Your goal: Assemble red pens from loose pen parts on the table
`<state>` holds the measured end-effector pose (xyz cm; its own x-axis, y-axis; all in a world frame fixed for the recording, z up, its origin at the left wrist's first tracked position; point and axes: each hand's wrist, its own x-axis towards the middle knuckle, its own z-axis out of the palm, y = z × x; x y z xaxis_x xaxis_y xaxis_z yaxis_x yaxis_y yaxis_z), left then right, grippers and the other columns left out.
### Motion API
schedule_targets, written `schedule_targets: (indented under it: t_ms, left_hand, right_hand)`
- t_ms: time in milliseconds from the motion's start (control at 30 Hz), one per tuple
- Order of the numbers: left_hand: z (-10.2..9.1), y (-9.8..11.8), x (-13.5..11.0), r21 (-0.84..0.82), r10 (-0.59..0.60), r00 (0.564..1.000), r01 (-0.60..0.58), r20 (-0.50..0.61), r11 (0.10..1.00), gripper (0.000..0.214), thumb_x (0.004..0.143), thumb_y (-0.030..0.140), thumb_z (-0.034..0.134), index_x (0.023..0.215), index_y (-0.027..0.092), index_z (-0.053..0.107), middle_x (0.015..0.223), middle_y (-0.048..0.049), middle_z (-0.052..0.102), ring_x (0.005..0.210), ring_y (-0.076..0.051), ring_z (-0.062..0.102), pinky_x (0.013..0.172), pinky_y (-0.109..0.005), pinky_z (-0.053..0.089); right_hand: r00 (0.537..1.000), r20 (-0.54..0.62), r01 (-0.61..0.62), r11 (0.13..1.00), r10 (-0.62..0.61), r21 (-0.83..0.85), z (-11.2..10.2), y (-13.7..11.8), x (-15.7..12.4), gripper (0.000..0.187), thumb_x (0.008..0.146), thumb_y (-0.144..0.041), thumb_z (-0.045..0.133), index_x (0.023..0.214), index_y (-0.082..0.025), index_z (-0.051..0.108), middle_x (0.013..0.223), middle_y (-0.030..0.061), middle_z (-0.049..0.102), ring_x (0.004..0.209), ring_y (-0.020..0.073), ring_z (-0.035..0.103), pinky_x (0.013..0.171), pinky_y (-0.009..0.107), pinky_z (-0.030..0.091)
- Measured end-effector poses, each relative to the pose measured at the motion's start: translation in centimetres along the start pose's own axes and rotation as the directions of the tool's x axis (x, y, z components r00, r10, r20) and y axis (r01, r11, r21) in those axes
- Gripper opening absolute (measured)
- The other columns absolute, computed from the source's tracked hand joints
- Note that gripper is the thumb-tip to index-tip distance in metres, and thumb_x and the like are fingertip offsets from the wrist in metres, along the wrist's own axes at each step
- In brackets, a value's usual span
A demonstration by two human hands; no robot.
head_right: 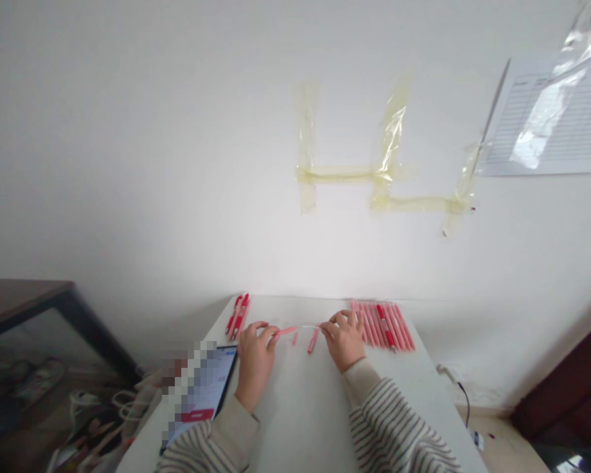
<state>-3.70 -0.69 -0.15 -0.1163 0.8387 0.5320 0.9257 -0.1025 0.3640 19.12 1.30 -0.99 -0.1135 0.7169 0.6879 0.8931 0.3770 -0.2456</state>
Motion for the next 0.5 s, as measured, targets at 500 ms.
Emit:
schedule_targets:
  t_ms: [500]
  left_hand:
    - [0.53, -0.05, 0.01, -0.084, -0.018, 0.999, 0.022, 0.048, 0.996, 0.023, 0.087, 0.024, 0.059, 0.099, 0.031, 0.077, 0.116, -0.0062, 0.060, 0.112, -0.025, 0.051, 0.101, -0.044, 0.041]
  right_hand:
    - [0.997, 0.031, 0.065, 0.998, -0.066, 0.026, 0.24, 0.08, -0.02, 0.013, 0.092, -0.027, 0.066, 0.093, -0.033, 0.077, 0.094, 0.0027, 0.067, 0.107, 0.0243, 0.049, 0.107, 0.051, 0.030]
